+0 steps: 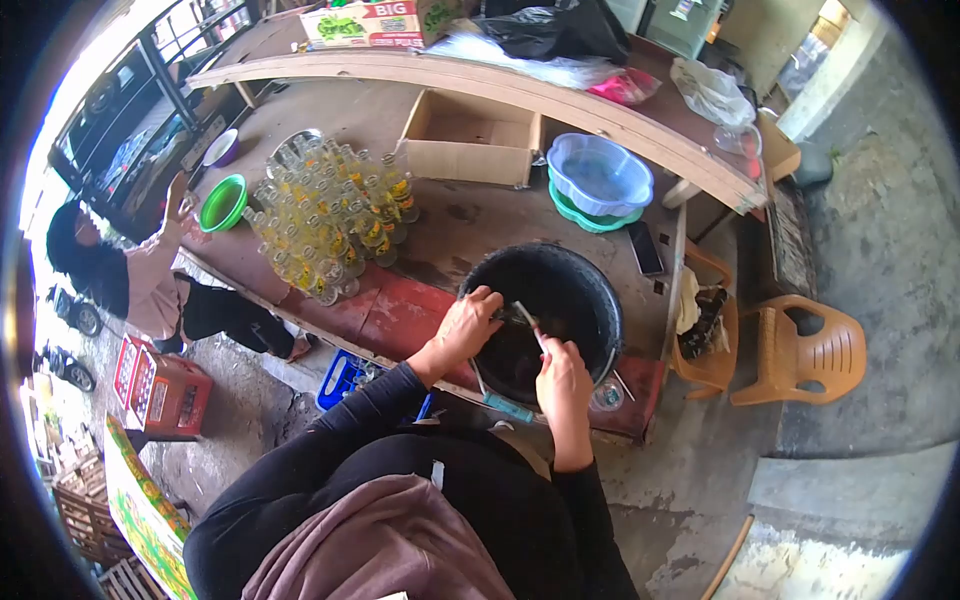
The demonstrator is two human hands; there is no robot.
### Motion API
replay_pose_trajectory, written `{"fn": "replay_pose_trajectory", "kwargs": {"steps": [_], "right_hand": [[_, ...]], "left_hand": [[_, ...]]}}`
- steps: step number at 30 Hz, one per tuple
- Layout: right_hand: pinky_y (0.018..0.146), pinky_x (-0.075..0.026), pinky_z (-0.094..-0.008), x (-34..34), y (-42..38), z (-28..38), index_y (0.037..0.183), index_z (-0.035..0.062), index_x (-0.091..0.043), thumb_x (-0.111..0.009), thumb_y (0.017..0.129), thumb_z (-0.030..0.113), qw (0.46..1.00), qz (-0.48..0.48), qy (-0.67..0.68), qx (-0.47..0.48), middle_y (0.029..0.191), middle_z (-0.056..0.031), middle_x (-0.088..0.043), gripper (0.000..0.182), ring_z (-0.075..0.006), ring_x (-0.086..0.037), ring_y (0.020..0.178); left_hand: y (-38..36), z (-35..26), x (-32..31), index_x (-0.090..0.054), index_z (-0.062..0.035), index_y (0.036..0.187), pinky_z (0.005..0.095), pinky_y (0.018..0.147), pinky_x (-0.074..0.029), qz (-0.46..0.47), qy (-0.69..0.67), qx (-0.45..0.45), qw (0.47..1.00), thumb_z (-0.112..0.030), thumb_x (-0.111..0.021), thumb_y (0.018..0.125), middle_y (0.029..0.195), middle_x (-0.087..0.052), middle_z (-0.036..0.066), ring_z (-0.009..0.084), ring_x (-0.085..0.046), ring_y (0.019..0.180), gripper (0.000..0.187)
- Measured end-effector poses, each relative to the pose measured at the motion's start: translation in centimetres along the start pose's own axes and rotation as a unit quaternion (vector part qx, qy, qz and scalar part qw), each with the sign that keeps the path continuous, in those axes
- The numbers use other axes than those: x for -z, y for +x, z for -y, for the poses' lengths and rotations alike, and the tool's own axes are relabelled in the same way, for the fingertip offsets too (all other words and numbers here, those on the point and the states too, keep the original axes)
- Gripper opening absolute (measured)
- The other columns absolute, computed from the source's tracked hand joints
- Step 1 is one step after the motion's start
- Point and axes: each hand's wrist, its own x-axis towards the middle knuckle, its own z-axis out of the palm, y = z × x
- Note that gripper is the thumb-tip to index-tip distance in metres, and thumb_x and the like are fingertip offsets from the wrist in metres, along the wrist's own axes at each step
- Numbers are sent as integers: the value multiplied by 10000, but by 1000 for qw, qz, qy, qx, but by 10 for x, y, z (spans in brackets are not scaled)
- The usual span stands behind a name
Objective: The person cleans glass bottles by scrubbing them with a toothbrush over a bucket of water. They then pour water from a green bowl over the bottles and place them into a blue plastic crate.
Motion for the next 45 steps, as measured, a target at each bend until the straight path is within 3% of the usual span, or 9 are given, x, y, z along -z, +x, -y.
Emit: {"fn": "replay_pose_trajectory", "kwargs": {"steps": [7, 14, 18, 23, 28, 33, 36, 39, 45], "right_hand": [[769, -528, -495, 9, -9, 5, 1127, 110, -660, -595, 936, 92, 999, 11, 40, 31, 1013, -151, -622, 203, -390, -654, 914], [772, -519, -507, -7, 2, -21, 1075, 93, -658, -596, 926, 95, 999, -11, -21, -38, 954, -151, -633, 161, -403, -644, 906], [742, -527, -503, 8, -14, 7, 1161, 145, -667, -578, 916, 87, 998, -18, 43, 50, 984, -155, -621, 267, -392, -663, 865], [791, -506, -502, -15, 11, -33, 1065, 103, -698, -626, 884, 52, 999, -18, -30, -26, 960, -153, -659, 201, -404, -646, 929], [805, -519, -503, 10, -4, 9, 1116, 105, -667, -603, 928, 94, 999, 43, -9, 8, 1037, -149, -630, 199, -389, -648, 967], [804, -516, -502, -6, 14, -23, 1124, 91, -665, -606, 915, 87, 994, 37, -92, -44, 1038, -161, -628, 217, -398, -643, 972], [808, -522, -492, 8, 1, -1, 1126, 102, -665, -620, 910, 81, 999, 35, -1, 29, 1043, -144, -629, 222, -387, -649, 970], [806, -521, -494, 8, -2, 12, 1139, 121, -657, -610, 923, 112, 999, 48, -13, -12, 1045, -135, -629, 221, -390, -648, 971], [764, -518, -503, 2, 1, -10, 1072, 110, -678, -615, 900, 76, 1000, -19, -3, 1, 970, -151, -641, 186, -408, -645, 908]], "left_hand": [[1, 0, 3, -567, -29, 1009, 482, 787, -528, -1, 10, 2, 1000, -56, -758, 767, 989, -580, 186, 413, -630, 919, 310], [3, -1, 1, -594, -22, 997, 484, 765, -524, 4, -4, 20, 1000, -62, -765, 763, 986, -590, 180, 420, -628, 912, 293], [1, 2, -3, -597, -23, 991, 474, 766, -527, -2, -16, 7, 1000, -68, -756, 760, 985, -588, 176, 405, -626, 917, 284], [0, 4, -4, -569, -23, 985, 473, 785, -542, 12, 19, 2, 1000, -42, -745, 747, 990, -582, 181, 389, -643, 922, 297], [1, 3, -1, -559, -19, 1018, 488, 792, -534, 2, 13, -11, 1000, -73, -744, 770, 984, -545, 169, 392, -628, 934, 313], [1, 1, 0, -549, -19, 1023, 485, 796, -533, 5, 23, -2, 1000, -84, -746, 778, 987, -549, 169, 392, -631, 932, 321], [1, 2, -1, -555, -21, 1029, 483, 795, -531, 20, 9, 16, 1000, -99, -747, 786, 988, -557, 174, 395, -632, 931, 319], [0, 4, -2, -562, -25, 1032, 479, 791, -530, 10, 9, 6, 1000, -119, -747, 795, 990, -571, 178, 399, -632, 927, 315], [5, -1, 0, -561, -31, 988, 482, 746, -544, -2, 14, 26, 1000, -165, -741, 821, 975, -608, 196, 404, -651, 887, 280]]}}
